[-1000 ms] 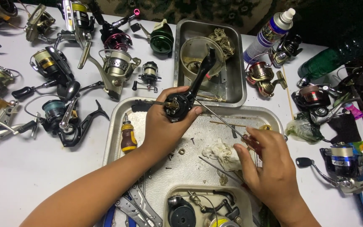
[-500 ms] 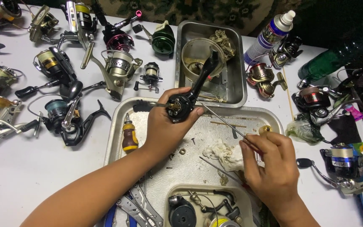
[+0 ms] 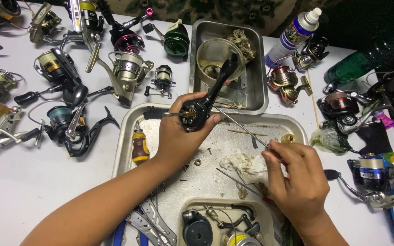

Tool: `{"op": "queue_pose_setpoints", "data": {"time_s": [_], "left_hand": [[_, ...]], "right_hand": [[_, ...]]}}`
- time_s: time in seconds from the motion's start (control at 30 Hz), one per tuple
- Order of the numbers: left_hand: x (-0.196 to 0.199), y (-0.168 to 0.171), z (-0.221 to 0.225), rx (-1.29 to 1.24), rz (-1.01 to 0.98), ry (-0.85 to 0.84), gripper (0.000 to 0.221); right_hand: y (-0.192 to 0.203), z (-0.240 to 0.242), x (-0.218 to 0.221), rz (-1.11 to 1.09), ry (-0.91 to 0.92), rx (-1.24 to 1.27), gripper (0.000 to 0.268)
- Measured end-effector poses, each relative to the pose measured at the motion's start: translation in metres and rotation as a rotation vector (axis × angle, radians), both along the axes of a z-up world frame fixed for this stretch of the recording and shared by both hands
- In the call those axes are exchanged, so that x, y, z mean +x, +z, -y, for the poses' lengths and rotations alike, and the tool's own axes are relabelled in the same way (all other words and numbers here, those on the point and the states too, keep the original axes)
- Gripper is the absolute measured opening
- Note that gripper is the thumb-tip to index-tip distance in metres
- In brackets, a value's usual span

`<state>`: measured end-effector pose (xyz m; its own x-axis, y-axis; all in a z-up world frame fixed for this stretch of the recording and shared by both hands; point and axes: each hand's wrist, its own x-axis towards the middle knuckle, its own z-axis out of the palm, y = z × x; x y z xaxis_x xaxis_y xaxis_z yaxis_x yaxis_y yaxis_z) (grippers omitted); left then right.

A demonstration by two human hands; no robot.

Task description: Assembling and repairing a fishing reel by installing internal components and screws.

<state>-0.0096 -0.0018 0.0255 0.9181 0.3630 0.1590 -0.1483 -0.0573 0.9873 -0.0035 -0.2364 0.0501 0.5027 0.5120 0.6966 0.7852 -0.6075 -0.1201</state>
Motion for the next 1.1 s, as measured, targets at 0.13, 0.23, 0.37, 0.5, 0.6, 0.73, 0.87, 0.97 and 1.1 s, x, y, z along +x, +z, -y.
{"op": "queue_pose_setpoints", "data": {"time_s": [0.13, 0.23, 0.37, 0.5, 0.6, 0.73, 0.87, 0.97, 1.1], "left_hand": [[0.000, 0.001, 0.001, 0.005, 0.007, -0.011, 0.046], [0.001, -0.002, 0.000, 0.011, 0.007, 0.007, 0.046], [0.002, -0.003, 0.000, 0.025, 0.026, 0.034, 0.046], [0.002, -0.001, 0.001, 0.003, -0.002, 0.017, 0.046], [0.001, 0.000, 0.001, -0.020, -0.019, -0.007, 0.044], [0.001, -0.001, 0.000, 0.038, -0.003, 0.011, 0.043], [0.001, 0.000, 0.000, 0.028, 0.014, 0.026, 0.044], [0.000, 0.000, 0.000, 0.033, 0.016, 0.015, 0.044], [0.002, -0.001, -0.002, 0.064, 0.046, 0.039, 0.043]], "right_hand": [[-0.001, 0.001, 0.003, -0.072, -0.017, -0.044, 0.019], [-0.005, 0.002, 0.003, -0.124, 0.021, -0.094, 0.029], [-0.008, 0.003, 0.000, -0.132, 0.011, 0.013, 0.028], [0.001, -0.001, -0.001, -0.050, 0.003, -0.013, 0.017], [-0.003, 0.001, 0.000, -0.074, -0.022, -0.078, 0.019], [-0.010, 0.004, 0.002, -0.139, 0.034, -0.049, 0.030], [-0.008, 0.005, 0.001, -0.069, 0.020, -0.057, 0.028], [-0.004, 0.002, 0.000, -0.017, -0.007, -0.071, 0.020], [-0.011, 0.005, 0.002, -0.090, -0.022, -0.145, 0.019]]}}
